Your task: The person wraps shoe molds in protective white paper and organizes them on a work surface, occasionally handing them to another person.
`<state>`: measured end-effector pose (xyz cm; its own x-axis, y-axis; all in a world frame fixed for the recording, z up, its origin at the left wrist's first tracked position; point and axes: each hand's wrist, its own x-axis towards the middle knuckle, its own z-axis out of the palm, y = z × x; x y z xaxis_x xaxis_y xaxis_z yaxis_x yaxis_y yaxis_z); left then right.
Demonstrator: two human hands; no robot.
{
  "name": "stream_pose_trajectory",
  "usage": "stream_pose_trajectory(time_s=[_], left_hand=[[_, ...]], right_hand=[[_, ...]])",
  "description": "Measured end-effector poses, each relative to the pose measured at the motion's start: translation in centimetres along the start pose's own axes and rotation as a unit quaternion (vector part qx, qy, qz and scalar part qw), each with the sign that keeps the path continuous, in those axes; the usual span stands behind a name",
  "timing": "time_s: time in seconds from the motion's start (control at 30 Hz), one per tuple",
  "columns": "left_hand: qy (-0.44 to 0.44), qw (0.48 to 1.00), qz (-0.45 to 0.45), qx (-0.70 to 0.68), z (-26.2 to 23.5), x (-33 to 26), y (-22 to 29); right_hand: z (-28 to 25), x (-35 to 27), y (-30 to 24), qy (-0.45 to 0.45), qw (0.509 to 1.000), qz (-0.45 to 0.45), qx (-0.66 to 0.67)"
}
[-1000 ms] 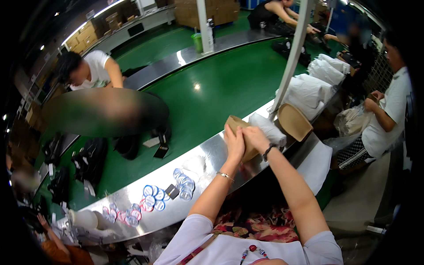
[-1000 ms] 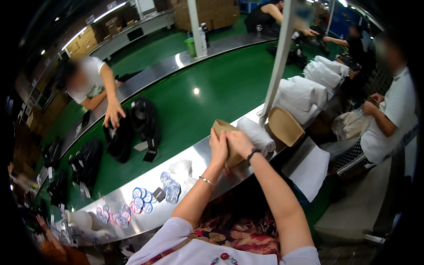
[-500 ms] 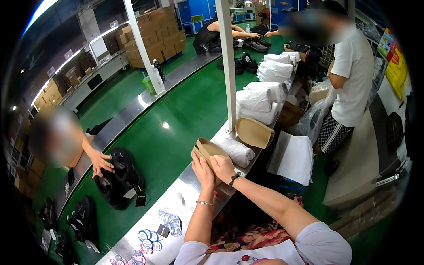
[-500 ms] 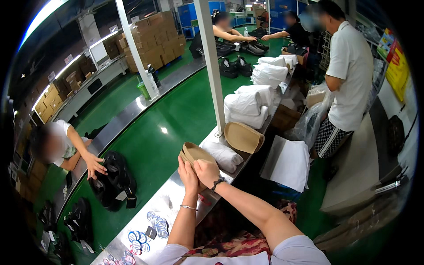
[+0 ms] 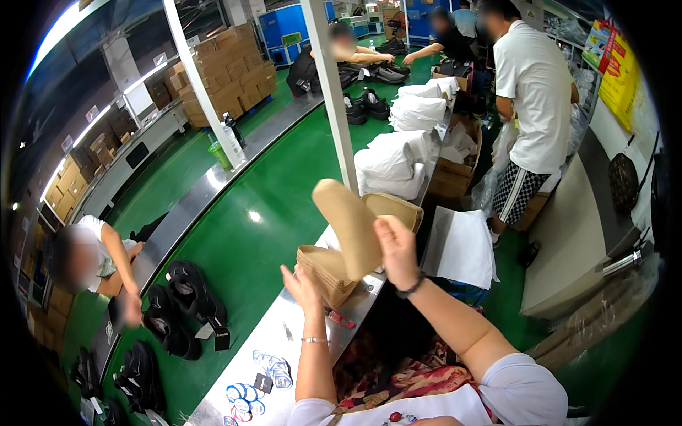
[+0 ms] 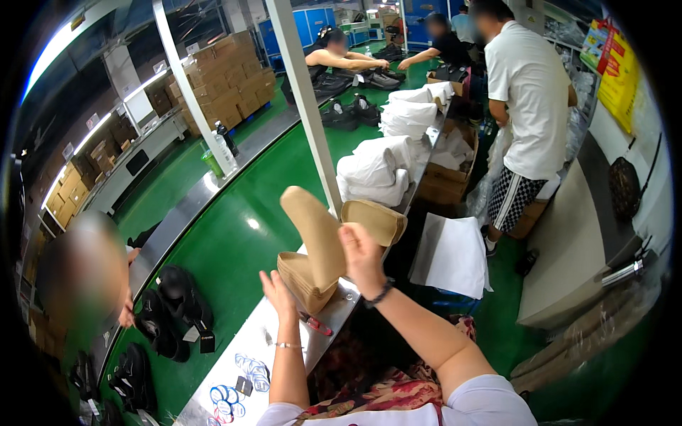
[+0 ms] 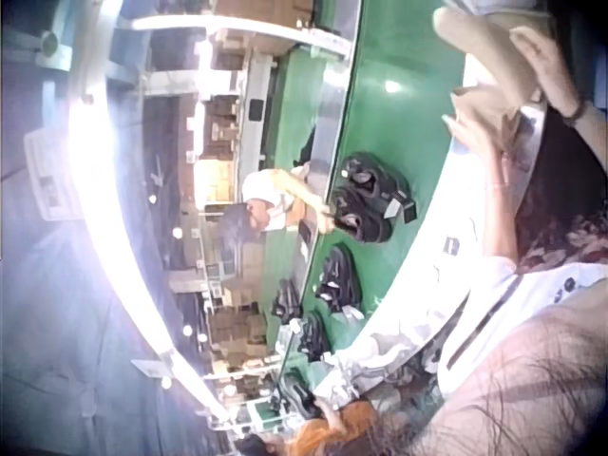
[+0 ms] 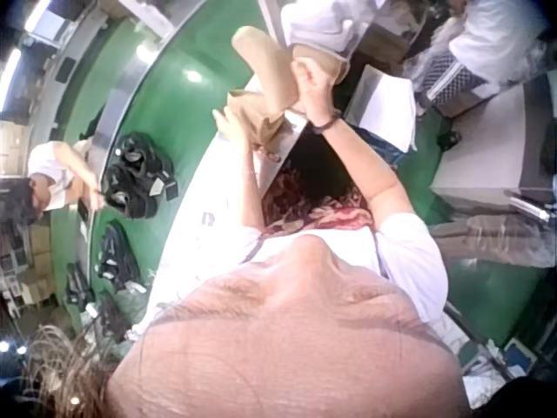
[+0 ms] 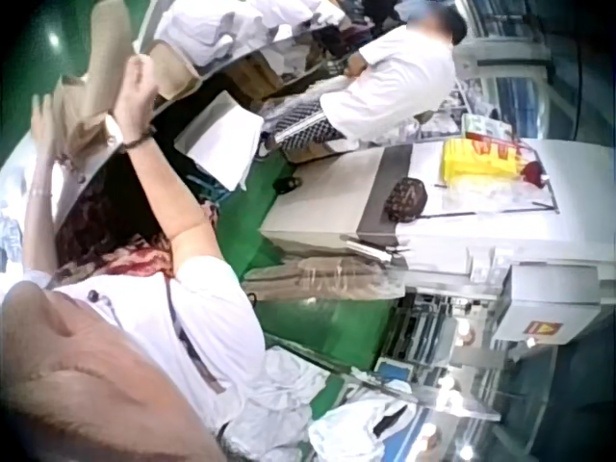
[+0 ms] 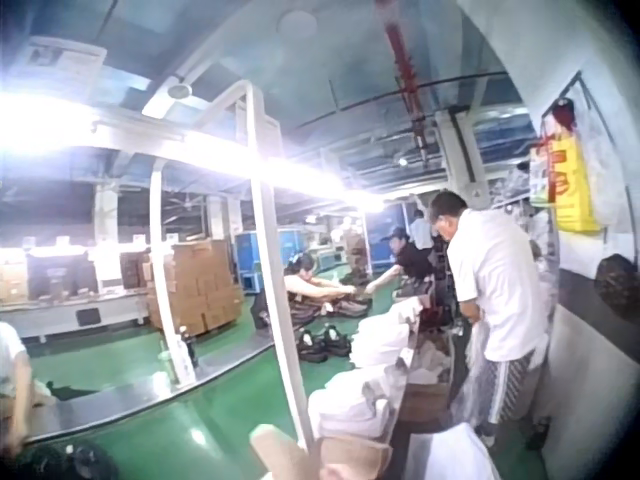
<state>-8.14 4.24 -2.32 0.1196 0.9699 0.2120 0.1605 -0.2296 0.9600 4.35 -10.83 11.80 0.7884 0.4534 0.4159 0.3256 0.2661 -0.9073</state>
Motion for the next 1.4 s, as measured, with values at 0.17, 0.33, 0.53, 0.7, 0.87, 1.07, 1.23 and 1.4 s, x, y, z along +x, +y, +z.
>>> stream_pose_trajectory(time_s=[0.17, 0.33, 0.53, 0.7, 0.87, 1.07, 1.23, 1.4], left_hand=[[-0.127, 0.958, -0.002, -0.256, -0.5, -5.5, 9.8], [-0.412, 0.733, -0.274, -0.466, 3.0, -11.7, 11.1], [-0.431, 0.734, -0.327, -0.412, 7.3, -14.1, 9.7], [-0.467, 0.805, -0.276, -0.24, 8.8, -14.8, 7.1], [-0.52, 0.798, -0.269, -0.141, 10.4, -15.9, 4.1], [-0.521, 0.781, -0.336, -0.084, 11.2, -17.2, 0.0], [-0.506, 0.78, -0.351, -0.111, 12.7, -17.1, -0.7], [-0.516, 0.775, -0.349, -0.107, 13.6, -17.4, -1.6]], right_hand=[[-9.6, -0.7, 3.2, -0.054, 0.864, 0.323, 0.382], [-13.8, -5.0, 5.8, -0.083, 0.794, 0.442, 0.408], [-17.7, -6.8, 9.0, -0.034, 0.846, 0.422, 0.326], [-25.8, -4.4, 20.4, 0.053, 0.939, 0.337, -0.035], [-29.8, -1.5, 31.9, 0.074, 0.896, 0.069, -0.431], [-29.2, -1.0, 37.8, -0.032, 0.805, 0.111, -0.582], [-29.6, -0.1, 38.1, -0.039, 0.739, 0.141, -0.658], [-31.1, -1.1, 40.6, -0.024, 0.775, 0.122, -0.62]])
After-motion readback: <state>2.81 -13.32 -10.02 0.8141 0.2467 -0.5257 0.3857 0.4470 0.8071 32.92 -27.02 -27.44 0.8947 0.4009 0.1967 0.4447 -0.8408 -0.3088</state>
